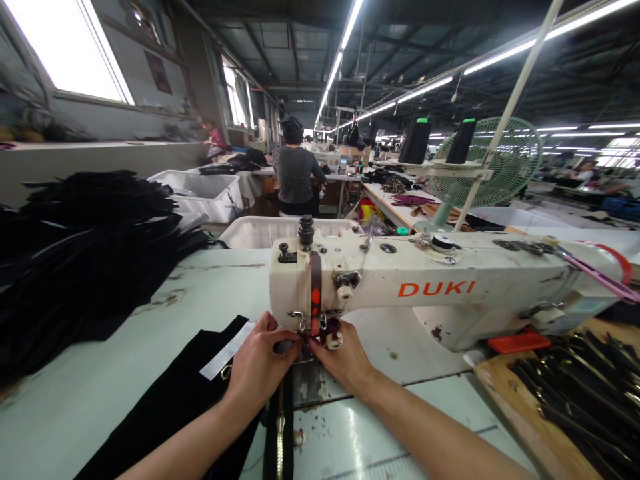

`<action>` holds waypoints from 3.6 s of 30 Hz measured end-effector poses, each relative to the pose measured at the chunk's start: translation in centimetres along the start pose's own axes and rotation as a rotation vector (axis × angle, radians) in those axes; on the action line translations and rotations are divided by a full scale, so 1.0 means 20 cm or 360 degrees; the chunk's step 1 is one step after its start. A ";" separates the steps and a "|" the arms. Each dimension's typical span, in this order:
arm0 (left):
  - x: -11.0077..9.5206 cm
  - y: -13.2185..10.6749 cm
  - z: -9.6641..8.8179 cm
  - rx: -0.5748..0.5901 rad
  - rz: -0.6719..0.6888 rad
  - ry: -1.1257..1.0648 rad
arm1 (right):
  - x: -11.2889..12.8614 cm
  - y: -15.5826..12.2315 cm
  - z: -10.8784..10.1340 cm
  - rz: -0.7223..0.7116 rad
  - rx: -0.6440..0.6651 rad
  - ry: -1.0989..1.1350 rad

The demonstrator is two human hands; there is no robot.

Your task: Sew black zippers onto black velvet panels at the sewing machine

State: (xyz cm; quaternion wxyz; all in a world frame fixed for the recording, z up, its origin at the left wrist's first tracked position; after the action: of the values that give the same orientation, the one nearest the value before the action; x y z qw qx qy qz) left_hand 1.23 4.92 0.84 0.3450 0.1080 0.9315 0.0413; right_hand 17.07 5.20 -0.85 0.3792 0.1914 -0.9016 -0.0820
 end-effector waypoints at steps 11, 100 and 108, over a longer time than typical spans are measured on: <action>-0.01 -0.01 0.01 -0.0038 0.0095 0.0074 | 0.01 -0.01 -0.01 0.0035 -0.0055 -0.0033; 0.01 0.01 -0.02 -0.0033 -0.0060 -0.0211 | -0.01 -0.03 -0.07 0.0413 -0.0036 0.0269; 0.01 0.02 -0.02 -0.0039 -0.0089 -0.0226 | -0.01 -0.03 -0.07 0.0440 -0.0031 0.0224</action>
State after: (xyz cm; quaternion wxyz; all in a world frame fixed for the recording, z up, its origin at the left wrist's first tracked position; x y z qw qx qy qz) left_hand 0.86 5.28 1.08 0.4124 0.0803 0.9068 0.0353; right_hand 18.35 4.78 -0.20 0.4510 0.0671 -0.8897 -0.0242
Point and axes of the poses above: each hand's wrist, its own y-axis towards the middle knuckle, its own z-axis out of the palm, x = y × z, the point moved 5 cm from there along y, towards the middle knuckle, and after that the axes turned 7 degrees about x, right-handed, at the moved point
